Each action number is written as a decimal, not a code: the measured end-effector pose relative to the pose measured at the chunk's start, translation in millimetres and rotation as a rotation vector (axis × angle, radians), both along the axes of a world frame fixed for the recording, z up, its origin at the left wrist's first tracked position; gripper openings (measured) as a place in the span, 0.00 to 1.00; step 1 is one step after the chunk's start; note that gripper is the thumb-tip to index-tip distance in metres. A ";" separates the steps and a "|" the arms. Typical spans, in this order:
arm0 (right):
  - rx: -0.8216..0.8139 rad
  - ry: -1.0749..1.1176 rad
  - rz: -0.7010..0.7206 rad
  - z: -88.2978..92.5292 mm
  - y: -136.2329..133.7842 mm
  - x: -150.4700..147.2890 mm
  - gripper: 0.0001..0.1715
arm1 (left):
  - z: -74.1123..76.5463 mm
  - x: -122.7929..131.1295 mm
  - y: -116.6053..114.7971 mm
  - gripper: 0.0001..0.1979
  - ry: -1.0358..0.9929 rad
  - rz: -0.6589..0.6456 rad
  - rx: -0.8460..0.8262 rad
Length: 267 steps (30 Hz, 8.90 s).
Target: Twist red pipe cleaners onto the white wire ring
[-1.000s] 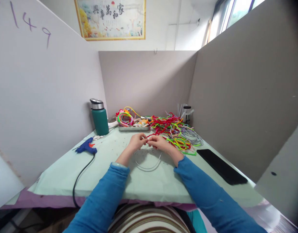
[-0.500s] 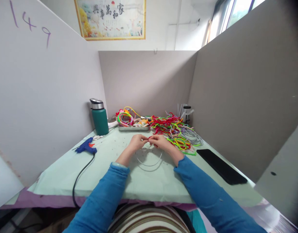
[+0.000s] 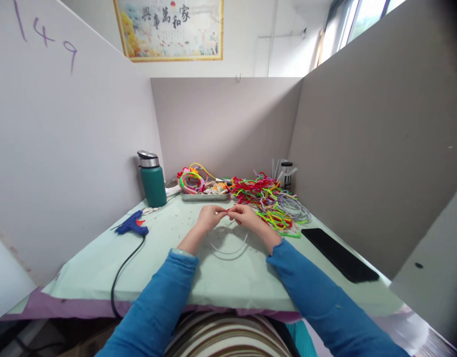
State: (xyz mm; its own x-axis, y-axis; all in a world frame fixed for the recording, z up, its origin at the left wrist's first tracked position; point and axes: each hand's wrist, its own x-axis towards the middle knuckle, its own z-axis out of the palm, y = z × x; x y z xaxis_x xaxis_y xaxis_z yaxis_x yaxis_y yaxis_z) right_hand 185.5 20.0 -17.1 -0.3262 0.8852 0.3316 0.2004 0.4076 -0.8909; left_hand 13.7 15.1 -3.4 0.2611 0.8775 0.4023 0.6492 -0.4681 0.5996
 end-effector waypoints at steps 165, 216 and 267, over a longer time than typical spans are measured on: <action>-0.058 -0.142 -0.024 -8.4 4.9 -1.6 0.09 | -0.8 3.4 -4.4 0.13 0.057 -0.008 0.031; 0.138 -0.201 -0.029 -12.7 5.4 -6.2 0.09 | -8.0 7.1 1.0 0.10 -0.008 0.035 -0.036; 0.217 -0.083 -0.040 -1.2 -3.0 -2.7 0.09 | 1.5 4.0 -5.1 0.13 -0.262 -0.033 -0.364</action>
